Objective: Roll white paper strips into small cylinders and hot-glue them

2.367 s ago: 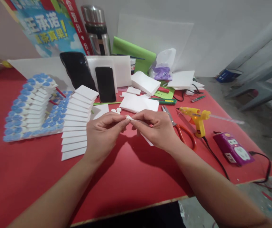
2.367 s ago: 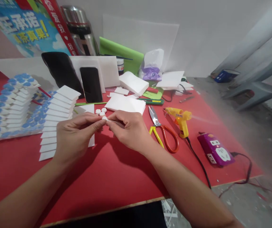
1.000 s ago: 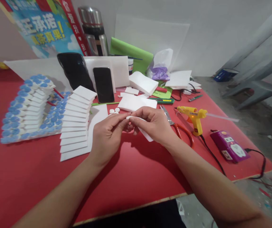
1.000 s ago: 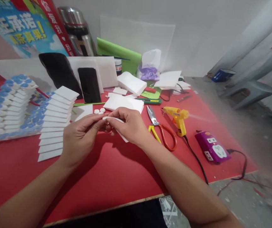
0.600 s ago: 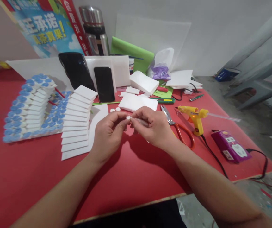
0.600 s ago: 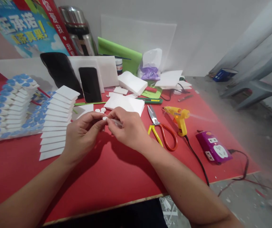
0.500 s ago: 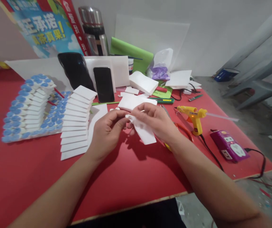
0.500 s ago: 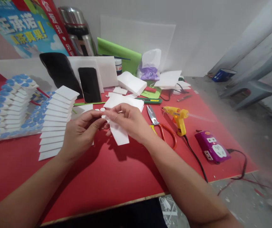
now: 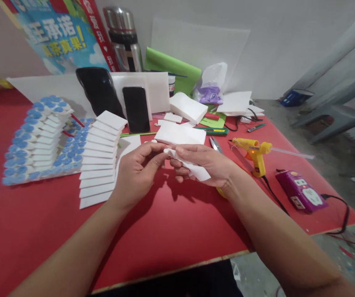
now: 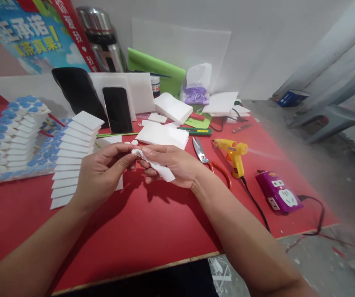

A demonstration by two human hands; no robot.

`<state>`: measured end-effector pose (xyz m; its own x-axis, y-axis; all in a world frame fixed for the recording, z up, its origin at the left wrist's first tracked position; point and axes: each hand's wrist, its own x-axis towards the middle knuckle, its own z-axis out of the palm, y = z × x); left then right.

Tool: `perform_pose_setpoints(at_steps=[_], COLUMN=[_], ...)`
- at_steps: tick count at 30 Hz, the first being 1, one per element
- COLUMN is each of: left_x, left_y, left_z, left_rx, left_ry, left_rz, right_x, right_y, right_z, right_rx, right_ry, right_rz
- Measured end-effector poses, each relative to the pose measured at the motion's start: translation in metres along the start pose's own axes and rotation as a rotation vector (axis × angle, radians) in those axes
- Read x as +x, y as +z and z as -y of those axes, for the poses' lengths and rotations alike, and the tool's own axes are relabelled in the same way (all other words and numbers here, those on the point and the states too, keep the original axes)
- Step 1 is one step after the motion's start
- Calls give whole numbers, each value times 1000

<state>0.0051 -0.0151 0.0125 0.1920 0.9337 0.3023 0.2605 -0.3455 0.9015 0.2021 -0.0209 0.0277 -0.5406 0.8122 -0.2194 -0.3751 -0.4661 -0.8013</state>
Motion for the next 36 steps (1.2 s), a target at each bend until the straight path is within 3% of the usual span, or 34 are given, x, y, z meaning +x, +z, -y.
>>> perform_pose_setpoints(at_steps=[9, 14, 23, 30, 36], left_x=[-1, -4, 2, 8, 6], left_y=[1, 5, -4, -10, -5], left_z=[-3, -5, -3, 2, 5], left_rx=[-85, -120, -162, -329, -323], left_ry=[-57, -60, 104, -6, -26], left_rz=[-3, -71, -43, 92, 50], right_x=[-2, 0, -5, -10, -8], right_y=[10, 19, 17, 14, 16], right_z=[-3, -18, -16, -8, -12], right_rx=[-725, -1099, -1070, -1064, -996], right_ry=[-306, -651, -724, -690, -716], right_rz=[-414, -612, -445, -292, -330])
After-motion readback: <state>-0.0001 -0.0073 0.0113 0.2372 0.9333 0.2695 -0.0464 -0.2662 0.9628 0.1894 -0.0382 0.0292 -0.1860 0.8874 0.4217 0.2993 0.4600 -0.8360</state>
